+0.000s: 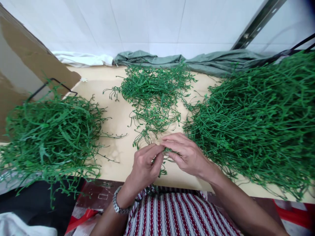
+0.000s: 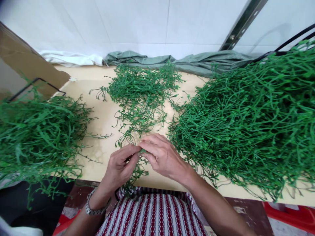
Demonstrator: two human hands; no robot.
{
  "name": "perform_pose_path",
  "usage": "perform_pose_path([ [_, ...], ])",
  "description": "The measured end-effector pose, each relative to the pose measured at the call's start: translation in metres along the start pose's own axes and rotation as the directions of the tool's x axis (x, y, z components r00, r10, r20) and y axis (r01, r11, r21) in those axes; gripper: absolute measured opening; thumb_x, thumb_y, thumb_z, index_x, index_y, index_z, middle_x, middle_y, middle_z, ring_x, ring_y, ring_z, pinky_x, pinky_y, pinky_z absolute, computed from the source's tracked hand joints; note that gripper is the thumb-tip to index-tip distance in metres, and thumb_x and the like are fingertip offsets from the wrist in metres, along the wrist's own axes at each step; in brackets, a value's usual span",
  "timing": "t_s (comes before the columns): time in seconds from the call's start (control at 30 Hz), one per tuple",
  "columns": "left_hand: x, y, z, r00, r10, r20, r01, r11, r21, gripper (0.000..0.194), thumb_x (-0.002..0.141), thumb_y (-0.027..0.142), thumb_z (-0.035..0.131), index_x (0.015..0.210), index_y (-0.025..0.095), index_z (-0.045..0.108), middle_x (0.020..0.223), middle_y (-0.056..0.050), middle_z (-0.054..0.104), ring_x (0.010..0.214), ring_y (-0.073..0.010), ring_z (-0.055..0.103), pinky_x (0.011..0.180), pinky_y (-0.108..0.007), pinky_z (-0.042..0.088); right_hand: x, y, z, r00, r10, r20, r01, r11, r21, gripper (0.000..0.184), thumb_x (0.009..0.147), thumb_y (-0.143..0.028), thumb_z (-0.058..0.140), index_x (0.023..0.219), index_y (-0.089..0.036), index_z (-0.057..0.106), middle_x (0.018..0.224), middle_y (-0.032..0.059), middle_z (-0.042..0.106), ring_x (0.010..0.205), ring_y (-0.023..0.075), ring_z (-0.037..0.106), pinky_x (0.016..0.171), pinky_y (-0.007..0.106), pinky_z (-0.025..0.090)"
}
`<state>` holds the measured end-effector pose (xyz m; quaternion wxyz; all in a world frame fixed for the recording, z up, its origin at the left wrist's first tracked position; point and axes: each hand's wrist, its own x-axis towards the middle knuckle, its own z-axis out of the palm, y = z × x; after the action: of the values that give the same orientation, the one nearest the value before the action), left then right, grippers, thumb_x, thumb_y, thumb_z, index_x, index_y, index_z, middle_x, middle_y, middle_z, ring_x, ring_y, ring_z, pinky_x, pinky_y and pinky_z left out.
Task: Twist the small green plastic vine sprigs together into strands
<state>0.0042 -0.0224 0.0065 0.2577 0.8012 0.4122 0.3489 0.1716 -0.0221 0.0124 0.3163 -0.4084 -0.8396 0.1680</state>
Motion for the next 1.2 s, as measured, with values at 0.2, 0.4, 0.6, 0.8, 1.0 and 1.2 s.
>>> perform_pose_path([
  [0.2, 0.002, 0.005, -0.004, 0.999, 0.040, 0.036, -0.041, 0.998, 0.041, 0.013, 0.081, 0.011, 0.043, 0.075, 0.015, 0.054, 0.058, 0.001, 0.047, 0.053, -0.0093, 0.042, 0.052, -0.022, 0.034, -0.004, 0.004, 0.003, 0.999, -0.032, 0.021, 0.033, 0.999, -0.015, 0.024, 0.085, -0.011, 0.042, 0.105, -0.010, 0.055, 0.083, 0.0085, 0.060, 0.076, 0.0173, 0.055, 0.068, 0.030, 0.048],
  [0.4, 0.008, 0.010, -0.014, 0.955, 0.147, 0.257, -0.210, 0.949, 0.236, 0.014, 0.081, 0.010, 0.041, 0.072, 0.015, 0.051, 0.061, 0.000, 0.049, 0.056, -0.0119, 0.041, 0.053, -0.026, 0.031, -0.009, -0.003, -0.012, 0.979, -0.019, 0.201, 0.071, 0.964, -0.254, 0.018, 0.085, -0.010, 0.037, 0.079, -0.014, 0.054, 0.068, 0.0030, 0.051, 0.058, 0.0134, 0.045, 0.053, 0.026, 0.035],
  [0.6, 0.016, 0.030, -0.039, 0.739, 0.247, 0.626, -0.419, 0.897, 0.141, 0.013, 0.075, 0.007, 0.043, 0.068, 0.018, 0.045, 0.065, 0.000, 0.048, 0.058, -0.0133, 0.040, 0.054, -0.029, 0.029, -0.021, -0.023, -0.034, 0.929, -0.119, 0.351, 0.196, 0.961, -0.193, 0.022, 0.081, -0.005, 0.033, 0.067, -0.018, 0.045, 0.059, -0.0001, 0.045, 0.051, 0.0120, 0.033, 0.049, 0.028, 0.023],
  [0.8, 0.019, 0.048, -0.047, 0.510, 0.394, 0.764, -0.555, 0.830, -0.057, 0.008, 0.072, 0.015, 0.052, 0.073, 0.019, 0.045, 0.071, 0.001, 0.052, 0.060, -0.0136, 0.042, 0.055, -0.031, 0.032, -0.026, -0.043, -0.058, 0.835, -0.191, 0.516, 0.270, 0.959, -0.081, 0.020, 0.083, -0.007, 0.037, 0.068, -0.019, 0.045, 0.061, 0.0001, 0.051, 0.051, 0.0122, 0.037, 0.049, 0.029, 0.023],
  [1.0, 0.031, 0.051, -0.047, 0.395, 0.475, 0.786, -0.573, 0.796, -0.193, 0.012, 0.074, 0.023, 0.056, 0.070, 0.019, 0.045, 0.069, 0.001, 0.051, 0.056, -0.0126, 0.040, 0.051, -0.031, 0.031, -0.024, -0.049, -0.076, 0.793, -0.190, 0.579, 0.288, 0.954, -0.082, 0.022, 0.085, -0.009, 0.037, 0.068, -0.020, 0.044, 0.060, -0.0005, 0.051, 0.051, 0.0125, 0.040, 0.048, 0.029, 0.026],
  [1.2, 0.038, 0.052, -0.047, 0.390, 0.477, 0.788, -0.528, 0.817, -0.233, 0.010, 0.067, 0.014, 0.054, 0.064, 0.018, 0.045, 0.064, 0.001, 0.048, 0.055, -0.0119, 0.038, 0.049, -0.029, 0.030, -0.041, -0.043, -0.092, 0.799, -0.109, 0.591, 0.230, 0.964, -0.134, 0.018, 0.085, -0.010, 0.037, 0.072, -0.021, 0.044, 0.063, -0.0005, 0.051, 0.052, 0.0127, 0.042, 0.051, 0.028, 0.031],
])
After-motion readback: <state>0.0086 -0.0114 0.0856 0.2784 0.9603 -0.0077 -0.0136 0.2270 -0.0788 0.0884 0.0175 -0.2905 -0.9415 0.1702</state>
